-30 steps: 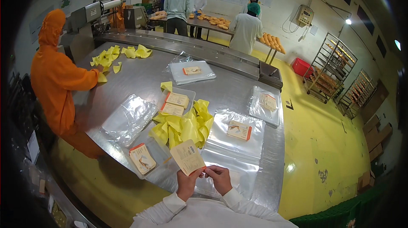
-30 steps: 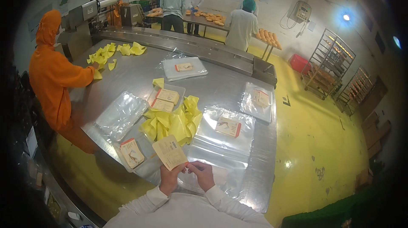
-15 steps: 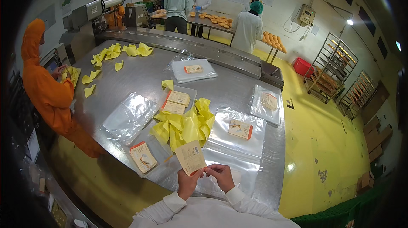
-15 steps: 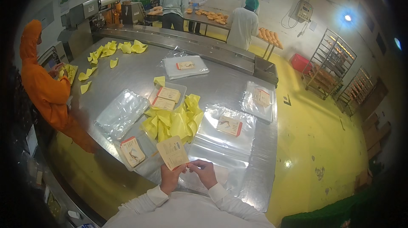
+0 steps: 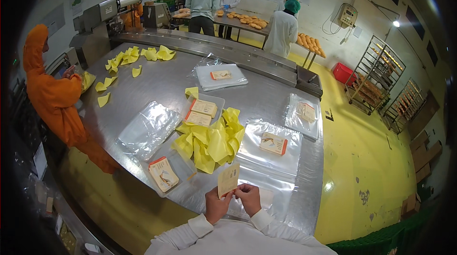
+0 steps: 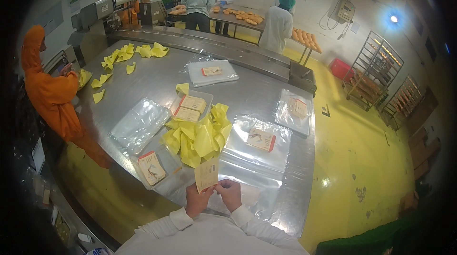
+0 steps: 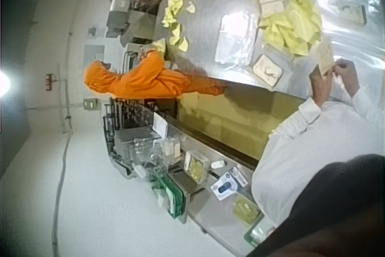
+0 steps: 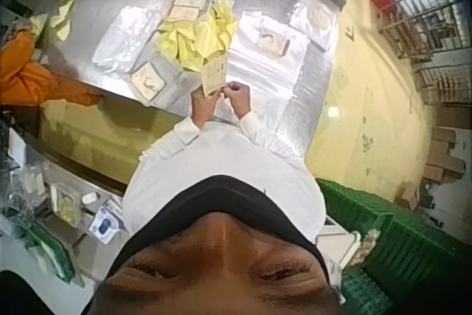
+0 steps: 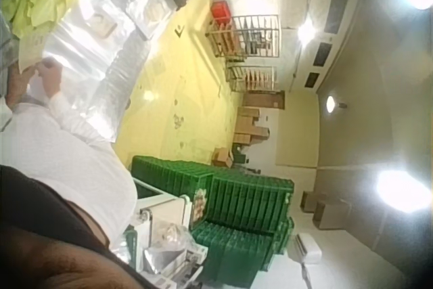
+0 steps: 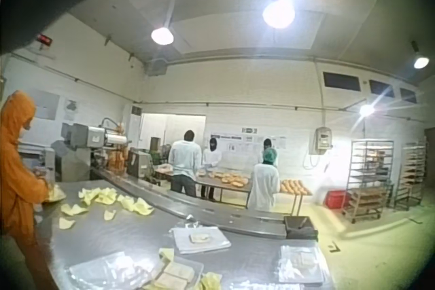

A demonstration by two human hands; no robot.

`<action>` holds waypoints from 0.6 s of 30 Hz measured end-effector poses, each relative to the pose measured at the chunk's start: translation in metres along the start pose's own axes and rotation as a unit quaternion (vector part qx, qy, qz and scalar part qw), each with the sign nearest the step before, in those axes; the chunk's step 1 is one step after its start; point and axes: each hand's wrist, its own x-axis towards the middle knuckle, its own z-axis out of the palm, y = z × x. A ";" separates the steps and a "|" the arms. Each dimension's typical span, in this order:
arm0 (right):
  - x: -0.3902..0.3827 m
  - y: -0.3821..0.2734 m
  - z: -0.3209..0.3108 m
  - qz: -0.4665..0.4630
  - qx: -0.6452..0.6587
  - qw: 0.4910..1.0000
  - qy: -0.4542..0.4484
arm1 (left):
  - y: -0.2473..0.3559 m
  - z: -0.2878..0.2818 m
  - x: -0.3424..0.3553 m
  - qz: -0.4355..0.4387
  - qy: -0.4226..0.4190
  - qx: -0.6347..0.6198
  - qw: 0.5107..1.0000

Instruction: The person prepares items for packaging by peeling backing from small yellow stickers and adhering them to the exterior of clear plastic bags containing labels.

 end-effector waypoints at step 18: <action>0.013 0.001 0.013 -0.036 -0.087 0.992 -0.086 | 0.003 -0.023 0.004 0.127 0.117 0.307 0.936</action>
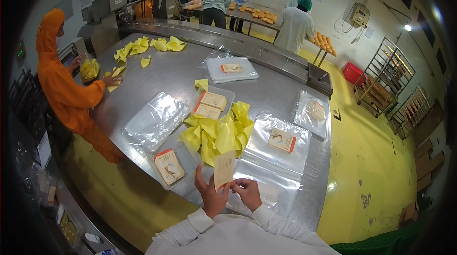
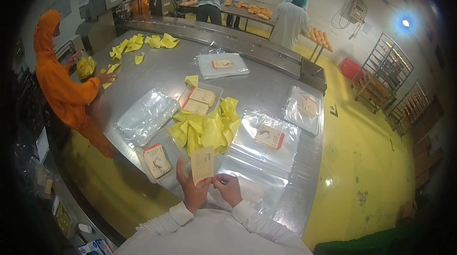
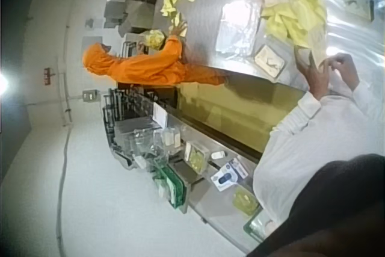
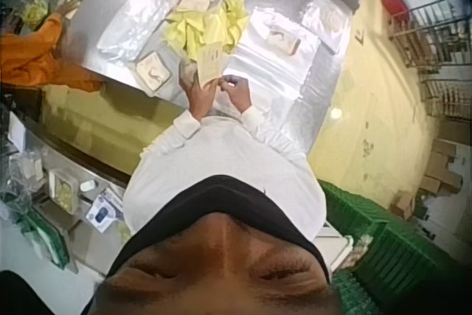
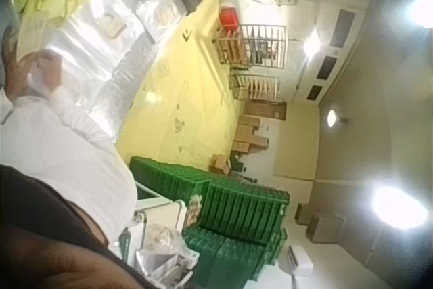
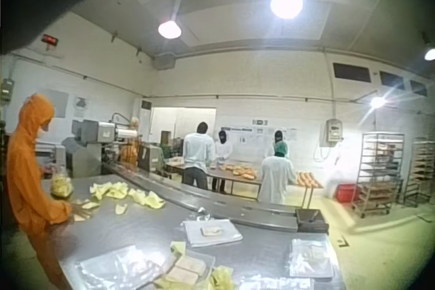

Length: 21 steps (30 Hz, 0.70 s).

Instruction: The person prepares items for packaging by peeling backing from small yellow stickers and adhering them to the exterior of clear plastic bags containing labels.

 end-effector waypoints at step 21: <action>0.070 0.018 0.015 0.024 0.113 0.985 0.126 | -0.056 -0.053 0.017 -0.170 0.196 -0.178 0.949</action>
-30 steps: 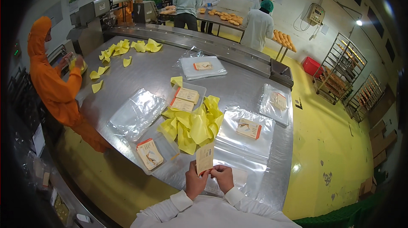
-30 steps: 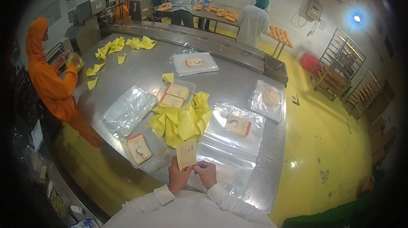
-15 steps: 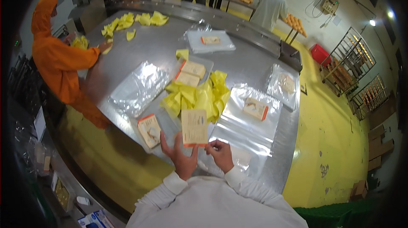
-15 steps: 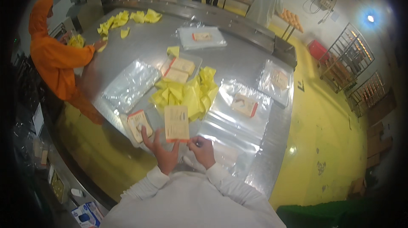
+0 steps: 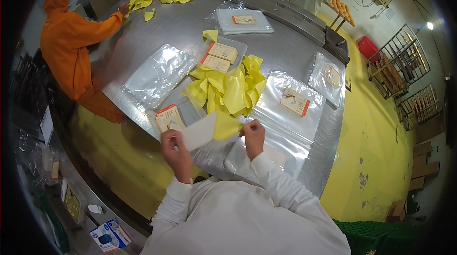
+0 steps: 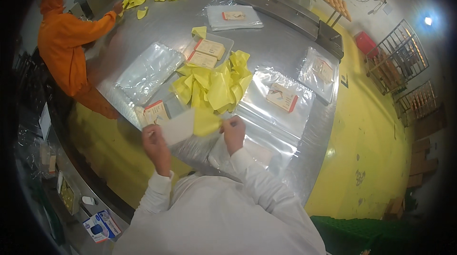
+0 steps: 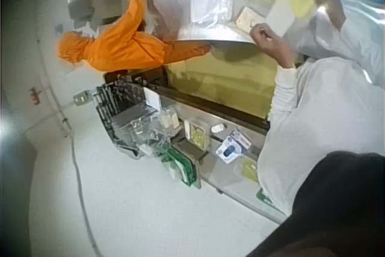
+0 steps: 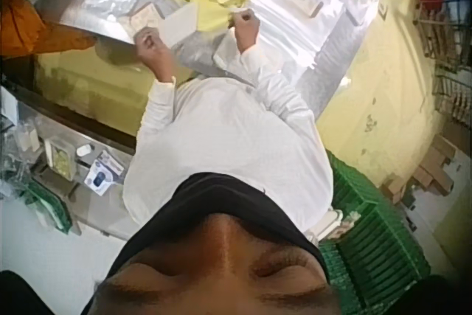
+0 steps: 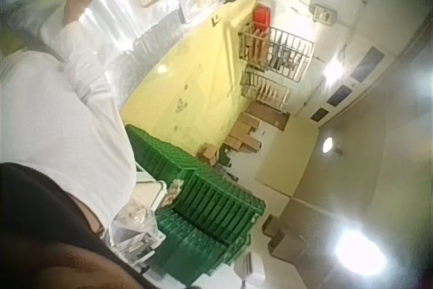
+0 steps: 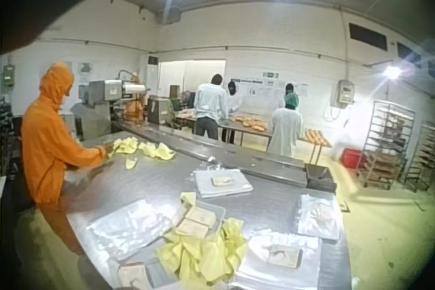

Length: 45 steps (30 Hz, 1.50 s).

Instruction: The person prepares items for packaging by peeling backing from small yellow stickers and adhering them to the exterior of clear plastic bags containing labels.

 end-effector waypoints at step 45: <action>-0.097 0.062 -0.177 0.018 -0.112 0.953 0.281 | -0.074 0.125 -0.091 0.122 -0.622 0.041 0.773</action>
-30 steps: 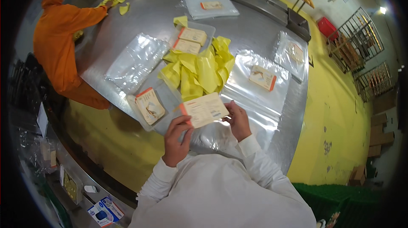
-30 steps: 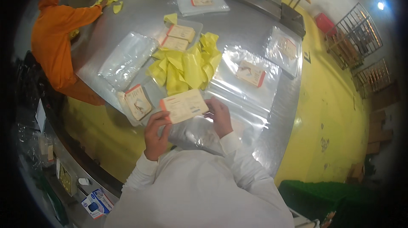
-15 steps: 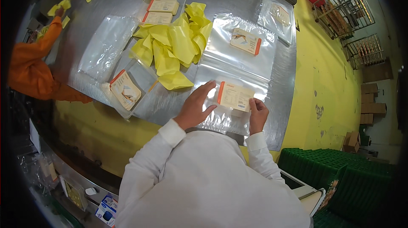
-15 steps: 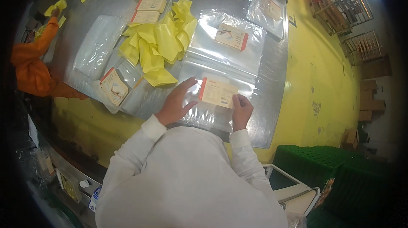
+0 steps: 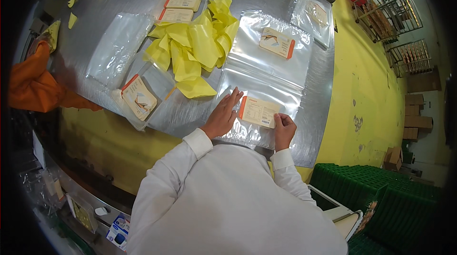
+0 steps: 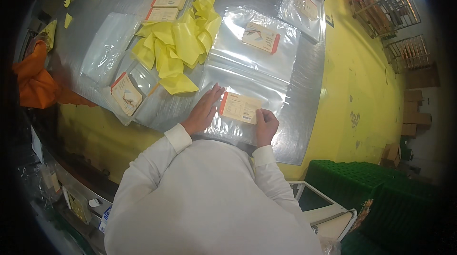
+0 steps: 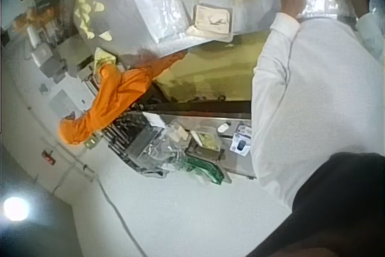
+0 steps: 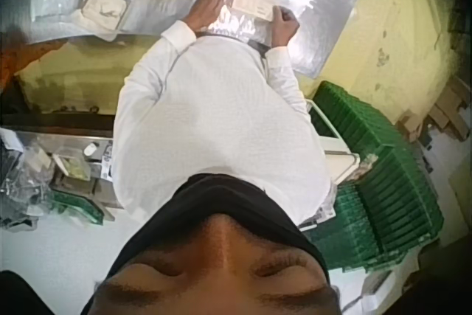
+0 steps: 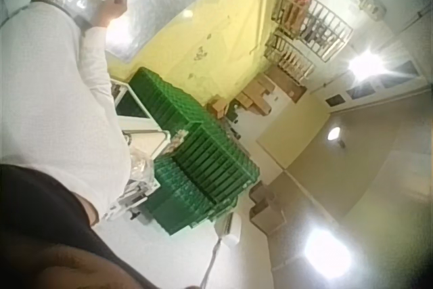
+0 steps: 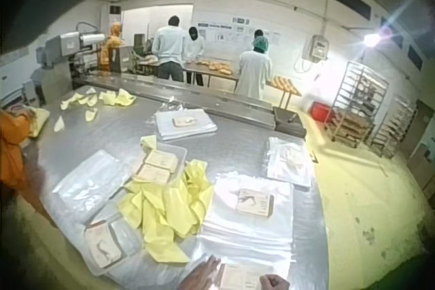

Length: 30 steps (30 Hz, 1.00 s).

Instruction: The person prepares items for packaging by peeling backing from small yellow stickers and adhering them to the exterior of clear plastic bags containing labels.

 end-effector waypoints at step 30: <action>-0.004 -0.017 -0.019 -0.296 -0.329 0.874 -0.202 | 0.010 -0.001 -0.006 0.050 -0.078 0.212 0.973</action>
